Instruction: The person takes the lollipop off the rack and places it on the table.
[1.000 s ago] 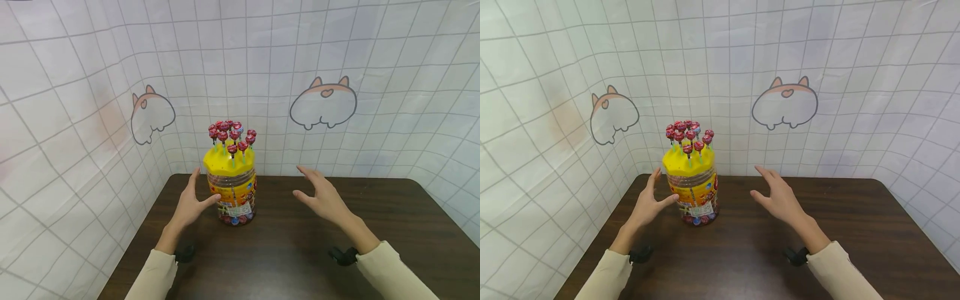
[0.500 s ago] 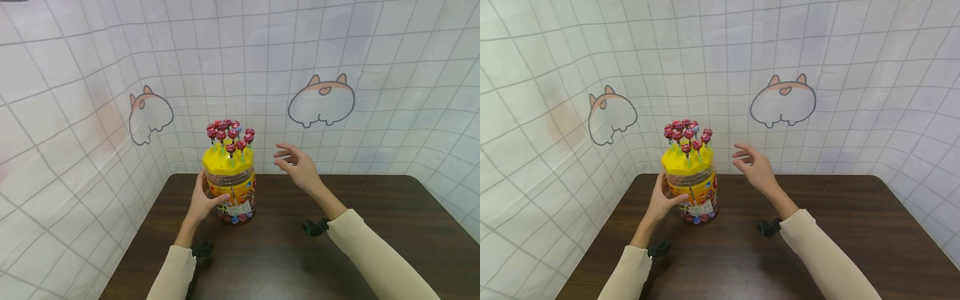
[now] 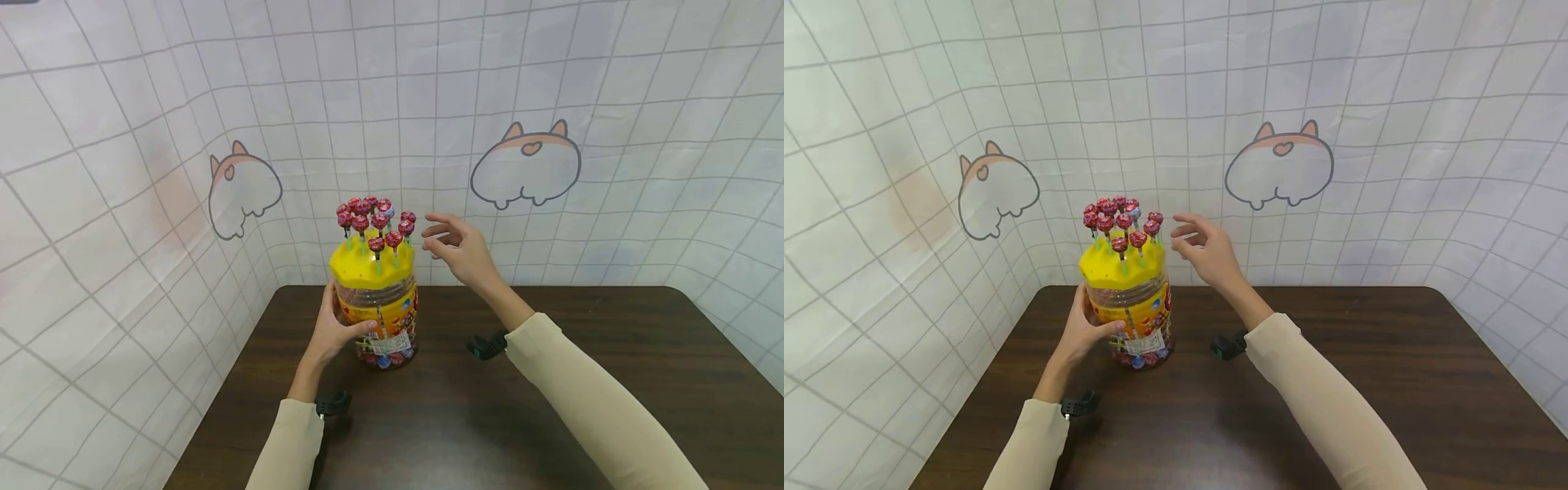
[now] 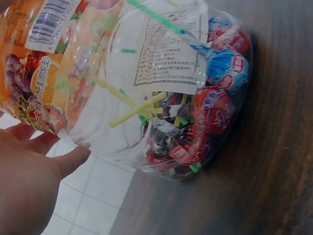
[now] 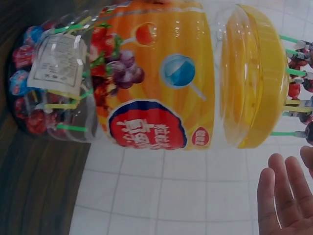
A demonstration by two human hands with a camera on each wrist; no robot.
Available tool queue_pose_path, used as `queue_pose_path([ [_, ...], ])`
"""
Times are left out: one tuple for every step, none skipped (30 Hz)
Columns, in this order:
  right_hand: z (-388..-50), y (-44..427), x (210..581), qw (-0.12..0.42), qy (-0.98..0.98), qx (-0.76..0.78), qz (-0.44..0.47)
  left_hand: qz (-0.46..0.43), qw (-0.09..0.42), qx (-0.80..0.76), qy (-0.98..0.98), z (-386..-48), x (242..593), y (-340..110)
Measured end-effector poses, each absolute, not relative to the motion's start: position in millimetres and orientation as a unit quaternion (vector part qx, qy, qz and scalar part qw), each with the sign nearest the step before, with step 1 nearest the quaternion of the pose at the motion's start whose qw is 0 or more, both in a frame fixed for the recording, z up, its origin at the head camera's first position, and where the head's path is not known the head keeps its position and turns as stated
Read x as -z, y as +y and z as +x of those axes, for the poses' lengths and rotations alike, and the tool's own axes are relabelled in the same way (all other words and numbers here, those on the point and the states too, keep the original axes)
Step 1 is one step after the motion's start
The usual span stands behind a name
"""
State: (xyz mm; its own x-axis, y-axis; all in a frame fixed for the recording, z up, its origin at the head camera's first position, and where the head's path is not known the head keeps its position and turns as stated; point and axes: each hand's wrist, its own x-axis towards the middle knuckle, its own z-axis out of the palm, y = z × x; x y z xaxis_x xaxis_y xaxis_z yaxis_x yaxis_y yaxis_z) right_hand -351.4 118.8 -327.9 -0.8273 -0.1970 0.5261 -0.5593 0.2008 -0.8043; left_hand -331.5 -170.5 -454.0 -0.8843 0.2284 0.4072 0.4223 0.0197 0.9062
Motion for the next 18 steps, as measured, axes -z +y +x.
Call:
queue_pose_path([
  [-352.7, 117.2, 326.4, 0.157, -0.758, -0.581, 0.251, -0.232, 0.07, 0.661, -0.71, -332.0, 453.6, -170.8],
  [-353.9, 115.7, 325.0, 0.157, -0.758, -0.581, 0.252, -0.234, 0.066, 0.661, -0.71, -332.2, 452.9, -171.4],
  [-355.3, 114.0, 323.9, 0.158, -0.757, -0.58, 0.254, -0.233, 0.063, 0.661, -0.711, -332.7, 452.4, -172.0],
  [-356.6, 112.5, 322.7, 0.159, -0.757, -0.58, 0.255, -0.235, 0.06, 0.659, -0.712, -333.5, 451.5, -173.1],
  [-357.8, 110.9, 321.8, 0.16, -0.757, -0.58, 0.256, -0.235, 0.057, 0.657, -0.714, -334.3, 450.7, -174.1],
  [-359.0, 109.2, 321.1, 0.161, -0.756, -0.581, 0.257, -0.235, 0.054, 0.656, -0.715, -335.1, 449.8, -175.2],
  [-360.0, 107.6, 320.5, 0.162, -0.755, -0.581, 0.257, -0.237, 0.051, 0.655, -0.716, -335.7, 449.0, -176.0],
  [-361.0, 105.9, 320.1, 0.163, -0.753, -0.583, 0.258, -0.24, 0.047, 0.655, -0.716, -336.6, 448.7, -176.9],
  [-362.0, 104.2, 319.7, 0.164, -0.753, -0.583, 0.258, -0.243, 0.045, 0.654, -0.715, -337.8, 448.6, -177.6],
  [-362.4, 102.7, 319.3, 0.164, -0.752, -0.584, 0.257, -0.247, 0.042, 0.653, -0.714, -338.9, 448.6, -178.2],
  [-362.9, 101.0, 319.0, 0.164, -0.751, -0.585, 0.257, -0.25, 0.04, 0.653, -0.713, -340.0, 448.9, -178.7],
  [-363.8, 99.3, 318.8, 0.165, -0.751, -0.586, 0.257, -0.254, 0.038, 0.653, -0.712, -341.2, 449.3, -179.3],
  [-364.2, 97.7, 318.4, 0.165, -0.75, -0.587, 0.257, -0.257, 0.035, 0.654, -0.711, -341.9, 449.5, -179.7],
  [-364.5, 96.2, 318.0, 0.165, -0.749, -0.587, 0.257, -0.258, 0.034, 0.653, -0.711, -342.8, 450.0, -180.3],
  [-364.9, 95.0, 317.8, 0.165, -0.75, -0.587, 0.257, -0.261, 0.032, 0.654, -0.71, -343.5, 450.3, -180.6],
  [-365.4, 93.9, 317.8, 0.166, -0.749, -0.588, 0.257, -0.262, 0.031, 0.655, -0.709, -344.0, 450.7, -181.0],
  [-366.0, 93.0, 317.8, 0.168, -0.749, -0.588, 0.256, -0.264, 0.03, 0.655, -0.707, -344.4, 450.9, -181.4],
  [-366.4, 92.2, 317.8, 0.17, -0.748, -0.588, 0.256, -0.264, 0.028, 0.657, -0.706, -344.8, 451.0, -181.6],
])
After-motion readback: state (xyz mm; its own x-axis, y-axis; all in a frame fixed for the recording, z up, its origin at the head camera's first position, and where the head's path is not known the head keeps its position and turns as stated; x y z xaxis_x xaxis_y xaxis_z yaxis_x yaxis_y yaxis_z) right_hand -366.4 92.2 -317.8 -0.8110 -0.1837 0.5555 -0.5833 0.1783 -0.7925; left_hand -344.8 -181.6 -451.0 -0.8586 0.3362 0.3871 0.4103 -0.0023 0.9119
